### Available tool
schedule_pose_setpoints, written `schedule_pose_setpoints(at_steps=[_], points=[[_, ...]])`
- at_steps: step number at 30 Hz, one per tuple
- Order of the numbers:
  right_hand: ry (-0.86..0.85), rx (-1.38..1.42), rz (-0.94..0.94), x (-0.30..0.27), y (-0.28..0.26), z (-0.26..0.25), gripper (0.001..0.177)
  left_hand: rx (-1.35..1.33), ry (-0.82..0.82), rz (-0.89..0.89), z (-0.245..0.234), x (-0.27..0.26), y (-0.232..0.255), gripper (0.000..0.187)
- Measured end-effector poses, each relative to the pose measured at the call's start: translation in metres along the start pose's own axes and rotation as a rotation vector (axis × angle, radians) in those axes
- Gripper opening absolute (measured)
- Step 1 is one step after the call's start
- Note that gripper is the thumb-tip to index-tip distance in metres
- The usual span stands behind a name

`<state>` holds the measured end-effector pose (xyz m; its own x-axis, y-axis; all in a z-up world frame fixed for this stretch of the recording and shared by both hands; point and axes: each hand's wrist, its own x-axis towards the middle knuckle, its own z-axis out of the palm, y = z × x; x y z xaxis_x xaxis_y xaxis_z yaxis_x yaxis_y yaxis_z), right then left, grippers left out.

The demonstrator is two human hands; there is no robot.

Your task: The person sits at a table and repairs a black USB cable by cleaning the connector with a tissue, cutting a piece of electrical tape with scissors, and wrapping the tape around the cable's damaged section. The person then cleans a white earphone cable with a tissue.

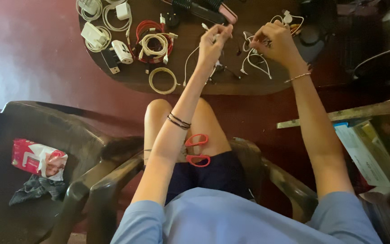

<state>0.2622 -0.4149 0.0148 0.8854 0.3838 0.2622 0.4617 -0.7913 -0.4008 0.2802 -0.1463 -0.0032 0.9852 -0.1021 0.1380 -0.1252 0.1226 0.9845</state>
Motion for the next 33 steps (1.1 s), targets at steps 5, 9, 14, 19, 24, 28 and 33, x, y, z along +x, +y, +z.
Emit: schedule_pose_setpoints(at_steps=[5, 9, 14, 19, 24, 28, 33], points=[[0.145, -0.391, -0.085, -0.020, 0.040, 0.005, 0.030, -0.127, 0.439, -0.087, -0.028, 0.016, 0.019, 0.030], [0.293, -0.350, 0.045, -0.022, 0.091, 0.000, 0.016, -0.141, 0.281, -0.070, -0.060, -0.011, 0.034, 0.032], [0.347, -0.519, 0.043, -0.006, 0.079, -0.031, 0.019, -0.073, 0.139, -0.031, -0.069, -0.073, 0.059, 0.036], [0.348, 0.281, 0.554, -0.020, -0.071, -0.064, 0.016, -0.089, 0.125, -0.124, -0.068, -0.121, 0.079, 0.027], [-0.159, 0.745, 0.535, -0.047, -0.243, -0.044, 0.025, 0.019, 0.131, 0.067, -0.072, -0.165, 0.097, 0.021], [0.303, 0.384, -0.023, -0.063, -0.302, -0.014, 0.026, 0.182, -0.141, 0.199, -0.089, -0.201, 0.121, 0.009], [-0.216, 1.048, 0.348, -0.094, -0.293, 0.020, 0.023, 0.082, -0.186, 0.045, -0.109, -0.227, 0.154, 0.016]])
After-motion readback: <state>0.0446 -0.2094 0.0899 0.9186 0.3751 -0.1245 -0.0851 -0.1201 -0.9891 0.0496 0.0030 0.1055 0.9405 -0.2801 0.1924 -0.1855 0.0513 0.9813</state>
